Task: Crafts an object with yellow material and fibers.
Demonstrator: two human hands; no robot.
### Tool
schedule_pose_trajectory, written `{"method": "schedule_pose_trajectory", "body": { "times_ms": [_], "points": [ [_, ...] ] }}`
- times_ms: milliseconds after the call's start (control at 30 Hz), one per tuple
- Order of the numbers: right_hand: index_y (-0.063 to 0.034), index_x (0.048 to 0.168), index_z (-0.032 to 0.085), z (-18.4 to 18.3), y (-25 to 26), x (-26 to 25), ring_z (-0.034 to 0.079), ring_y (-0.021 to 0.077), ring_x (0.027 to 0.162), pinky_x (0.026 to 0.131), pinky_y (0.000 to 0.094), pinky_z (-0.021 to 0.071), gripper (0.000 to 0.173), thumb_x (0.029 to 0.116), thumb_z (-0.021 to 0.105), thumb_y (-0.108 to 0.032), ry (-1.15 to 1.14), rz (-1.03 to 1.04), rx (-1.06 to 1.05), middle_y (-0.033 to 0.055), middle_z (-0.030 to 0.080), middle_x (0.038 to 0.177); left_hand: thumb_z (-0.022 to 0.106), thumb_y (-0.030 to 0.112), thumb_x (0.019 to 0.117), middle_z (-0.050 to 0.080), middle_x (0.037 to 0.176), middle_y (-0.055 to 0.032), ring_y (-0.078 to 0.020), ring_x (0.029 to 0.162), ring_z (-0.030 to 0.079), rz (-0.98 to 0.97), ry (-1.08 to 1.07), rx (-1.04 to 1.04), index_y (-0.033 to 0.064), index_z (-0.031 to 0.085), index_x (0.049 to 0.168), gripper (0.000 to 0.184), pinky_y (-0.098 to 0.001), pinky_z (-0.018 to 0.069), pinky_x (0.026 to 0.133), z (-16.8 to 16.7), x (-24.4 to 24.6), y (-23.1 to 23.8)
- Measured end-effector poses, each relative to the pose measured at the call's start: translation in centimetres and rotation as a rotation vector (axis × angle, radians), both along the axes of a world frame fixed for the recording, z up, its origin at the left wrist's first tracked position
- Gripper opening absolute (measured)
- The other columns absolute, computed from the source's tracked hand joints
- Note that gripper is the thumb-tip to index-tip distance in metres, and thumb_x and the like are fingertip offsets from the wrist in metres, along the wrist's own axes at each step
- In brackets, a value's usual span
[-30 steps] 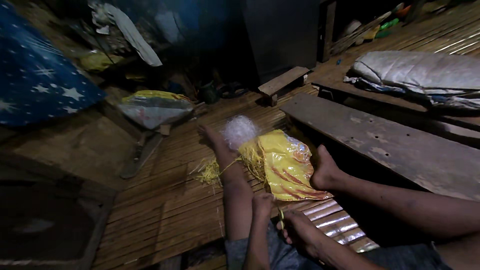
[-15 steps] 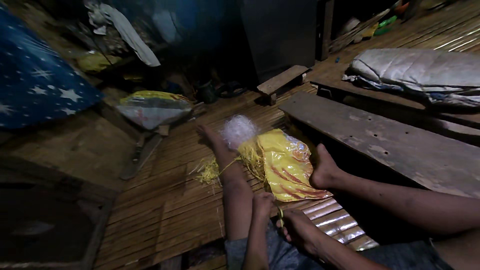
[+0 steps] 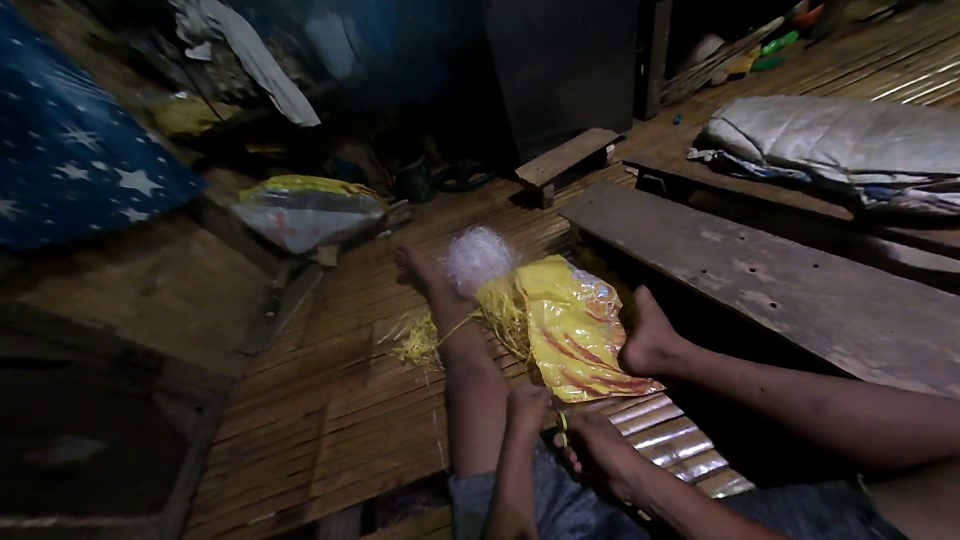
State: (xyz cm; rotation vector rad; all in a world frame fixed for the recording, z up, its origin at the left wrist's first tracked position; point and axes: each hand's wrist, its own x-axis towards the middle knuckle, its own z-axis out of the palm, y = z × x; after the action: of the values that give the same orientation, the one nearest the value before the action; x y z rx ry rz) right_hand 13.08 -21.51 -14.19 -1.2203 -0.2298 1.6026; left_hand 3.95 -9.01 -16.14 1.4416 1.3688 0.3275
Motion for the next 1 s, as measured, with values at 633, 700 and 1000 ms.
{"method": "schedule_pose_trajectory", "body": {
  "times_ms": [633,700,1000],
  "points": [
    [-0.0012,0.115,0.061,-0.1,0.1,0.4,0.056,0.0112,0.054,0.049,0.0247,0.048,0.021,0.1084,0.049,-0.017,0.02,-0.018,0.066,0.0076,0.067,0.081,0.053,0.021,0.1073,0.057,0.079,-0.0038,-0.01,0.058,0.052,-0.022,-0.123,-0.108,-0.0007,0.064,0.11,0.024,-0.0254,0.0474,0.054,1.4,-0.7,0.0],
    [-0.0008,0.115,0.061,-0.1,0.1,0.5,0.056,0.0111,0.054,0.049,0.0247,0.0482,0.022,0.1085,0.049,-0.017,0.017,-0.019,0.073,0.0074,0.067,0.081,0.053,0.02,0.1074,0.057,0.077,-0.0034,-0.0096,0.057,0.052,-0.027,-0.132,-0.109,-0.0009,0.064,0.109,0.024,-0.0249,0.047,0.053,1.4,-0.7,0.1],
    [0.0,0.112,0.061,-0.2,0.1,0.4,0.056,0.0112,0.054,0.05,0.0249,0.0485,0.022,0.1087,0.048,-0.017,0.026,-0.031,0.087,0.0072,0.066,0.079,0.052,0.019,0.1074,0.054,0.072,-0.0014,-0.0077,0.052,0.048,-0.038,-0.132,-0.127,0.0006,0.062,0.1,0.022,-0.0227,0.043,0.048,1.6,-0.7,0.1]
  ]
}}
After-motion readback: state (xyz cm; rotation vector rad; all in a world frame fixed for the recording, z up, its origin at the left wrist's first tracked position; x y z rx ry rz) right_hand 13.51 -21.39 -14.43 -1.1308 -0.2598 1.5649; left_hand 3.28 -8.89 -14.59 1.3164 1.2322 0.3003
